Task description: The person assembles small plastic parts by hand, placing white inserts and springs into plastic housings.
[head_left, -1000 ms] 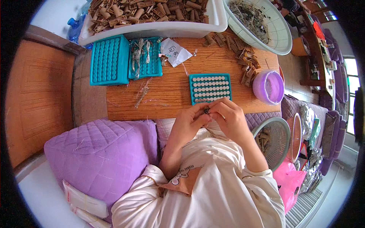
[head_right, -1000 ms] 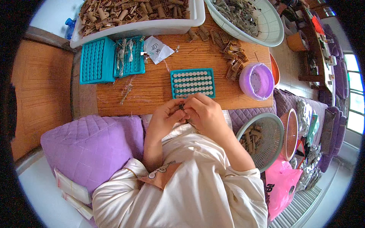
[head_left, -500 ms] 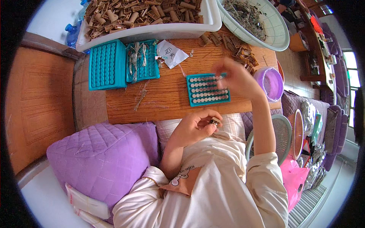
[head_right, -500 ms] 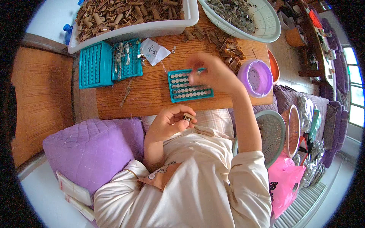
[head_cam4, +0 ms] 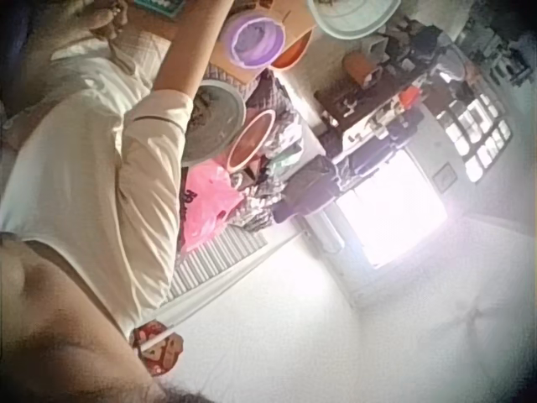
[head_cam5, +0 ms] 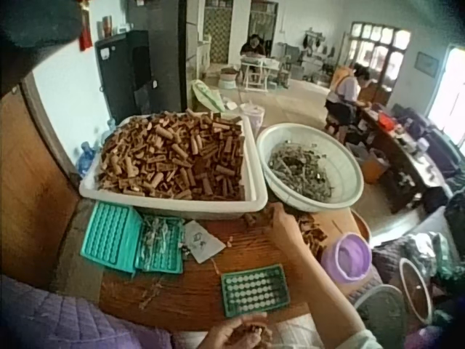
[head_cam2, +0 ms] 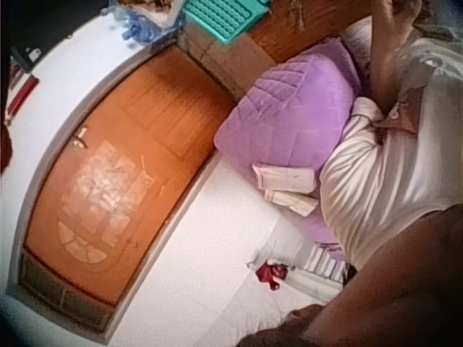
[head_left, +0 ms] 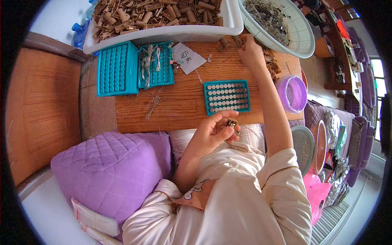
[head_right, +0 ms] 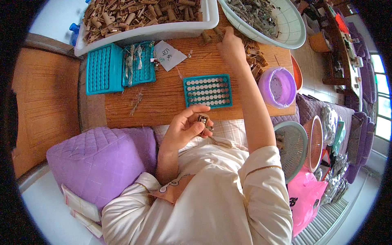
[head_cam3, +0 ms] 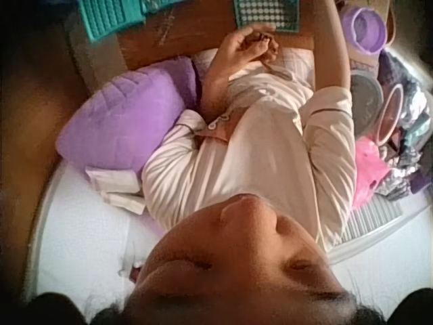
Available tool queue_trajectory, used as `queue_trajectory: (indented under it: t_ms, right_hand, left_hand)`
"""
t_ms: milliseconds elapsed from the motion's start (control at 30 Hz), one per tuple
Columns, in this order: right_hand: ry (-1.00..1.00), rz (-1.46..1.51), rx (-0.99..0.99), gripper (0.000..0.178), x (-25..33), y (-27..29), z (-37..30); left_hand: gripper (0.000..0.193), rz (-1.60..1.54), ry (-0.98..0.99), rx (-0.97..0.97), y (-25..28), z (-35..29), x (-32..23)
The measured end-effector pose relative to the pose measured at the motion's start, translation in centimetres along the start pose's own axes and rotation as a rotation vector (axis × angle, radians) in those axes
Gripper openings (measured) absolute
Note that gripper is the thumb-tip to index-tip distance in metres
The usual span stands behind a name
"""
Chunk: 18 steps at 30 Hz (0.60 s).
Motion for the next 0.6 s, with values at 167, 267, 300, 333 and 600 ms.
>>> queue_trajectory:
  t_ms: [167,267,300,333,600]
  right_hand:
    - [0.037,0.707,0.192,0.029,2.2,3.1,-4.9]
    - [-0.066,1.205,0.166,0.024,4.4,3.9,-9.4]
    - [-0.067,1.206,0.17,0.024,5.1,4.1,-10.8]
    - [-0.107,1.292,0.152,0.023,5.4,4.4,-12.1]
    - [-0.129,1.501,-0.017,0.023,7.9,3.5,-19.4]
  left_hand:
    - [0.042,-0.085,-0.164,-0.102,0.5,0.2,0.3]
    - [0.043,-0.204,-0.208,-0.178,0.6,0.3,0.5]
    - [0.042,-0.231,-0.245,-0.222,0.7,0.2,0.5]
    - [0.041,-0.251,-0.238,-0.247,0.6,0.4,0.9]
    - [0.034,-0.147,-0.406,-0.347,-0.1,-0.2,0.6]
Point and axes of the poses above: each hand's wrist, its own z-axis towards the middle knuckle, its own y-axis out of the back of the hand, x = y × z, the point moved 2 cm from there along z, towards the middle knuckle, and after that the axes turned 5 degrees about x, right-handed, at the moved point
